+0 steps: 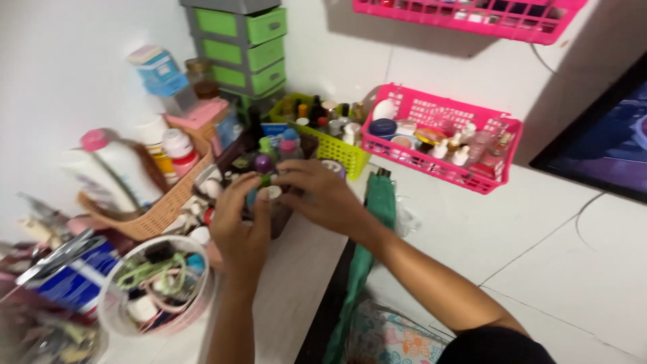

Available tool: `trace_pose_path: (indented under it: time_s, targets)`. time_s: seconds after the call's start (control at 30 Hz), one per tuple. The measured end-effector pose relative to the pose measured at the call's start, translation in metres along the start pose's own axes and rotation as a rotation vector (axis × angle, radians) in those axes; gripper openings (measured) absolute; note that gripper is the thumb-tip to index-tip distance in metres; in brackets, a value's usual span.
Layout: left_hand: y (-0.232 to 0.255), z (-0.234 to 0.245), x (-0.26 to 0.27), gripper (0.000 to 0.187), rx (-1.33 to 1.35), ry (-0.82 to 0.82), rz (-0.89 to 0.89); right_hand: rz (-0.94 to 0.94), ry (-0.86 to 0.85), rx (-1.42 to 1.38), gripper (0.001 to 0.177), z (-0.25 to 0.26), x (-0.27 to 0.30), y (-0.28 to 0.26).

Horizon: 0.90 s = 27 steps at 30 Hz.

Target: The person organizes personal care items on a cluttered desk. They pick up small boxes, bottles, and hair accessories, then place them into various baskets and wall-mounted pink racks. The person also wipes the desk surface with a green cloth.

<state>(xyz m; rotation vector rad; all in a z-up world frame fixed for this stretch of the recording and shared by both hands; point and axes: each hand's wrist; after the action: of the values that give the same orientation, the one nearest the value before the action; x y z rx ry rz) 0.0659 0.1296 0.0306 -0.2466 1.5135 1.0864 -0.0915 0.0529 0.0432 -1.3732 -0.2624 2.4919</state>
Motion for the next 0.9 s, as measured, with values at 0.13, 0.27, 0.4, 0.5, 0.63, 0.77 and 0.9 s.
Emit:
trace_pose_path:
  time_s: [0.13,0.27,0.4,0.5,0.63,0.77,0.9]
  targets:
    - [0.009,-0.047,0.000,0.013,0.152,-0.052,0.031,-0.091,-0.061,0.081,0.024,0.080,0.013,0.034]
    - [0.008,-0.093,0.000,0.011,0.205,-0.128,0.117,-0.356,-0.113,0.214,0.025,0.157,0.013,0.069]
    - [0.003,-0.136,-0.005,0.014,0.330,-0.197,0.264,-0.514,-0.197,0.540,0.022,0.207,0.003,0.125]
    - [-0.005,-0.169,-0.009,0.021,0.391,-0.256,0.343,-0.516,-0.341,0.620,0.025,0.205,0.000,0.175]
    - [-0.008,-0.203,-0.021,0.024,0.452,-0.247,0.432,-0.439,-0.451,0.607,0.038,0.186,-0.029,0.184]
    - [-0.018,-0.229,-0.033,0.025,0.462,-0.307,0.462,-0.354,-0.571,0.601,0.043,0.175,-0.035,0.218]
    - [-0.022,-0.246,-0.042,0.025,0.481,-0.319,0.509,-0.362,-0.646,0.663,0.030,0.185,-0.041,0.226]
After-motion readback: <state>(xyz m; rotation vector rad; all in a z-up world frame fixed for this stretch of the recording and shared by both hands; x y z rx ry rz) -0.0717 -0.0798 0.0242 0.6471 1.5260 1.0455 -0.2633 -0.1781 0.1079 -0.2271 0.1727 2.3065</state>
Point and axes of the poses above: each hand's wrist, its own x-axis away from the middle knuckle, its own z-axis out of the back of the hand, y = z × x, and after that the axes turned 4 degrees about z, right-handed
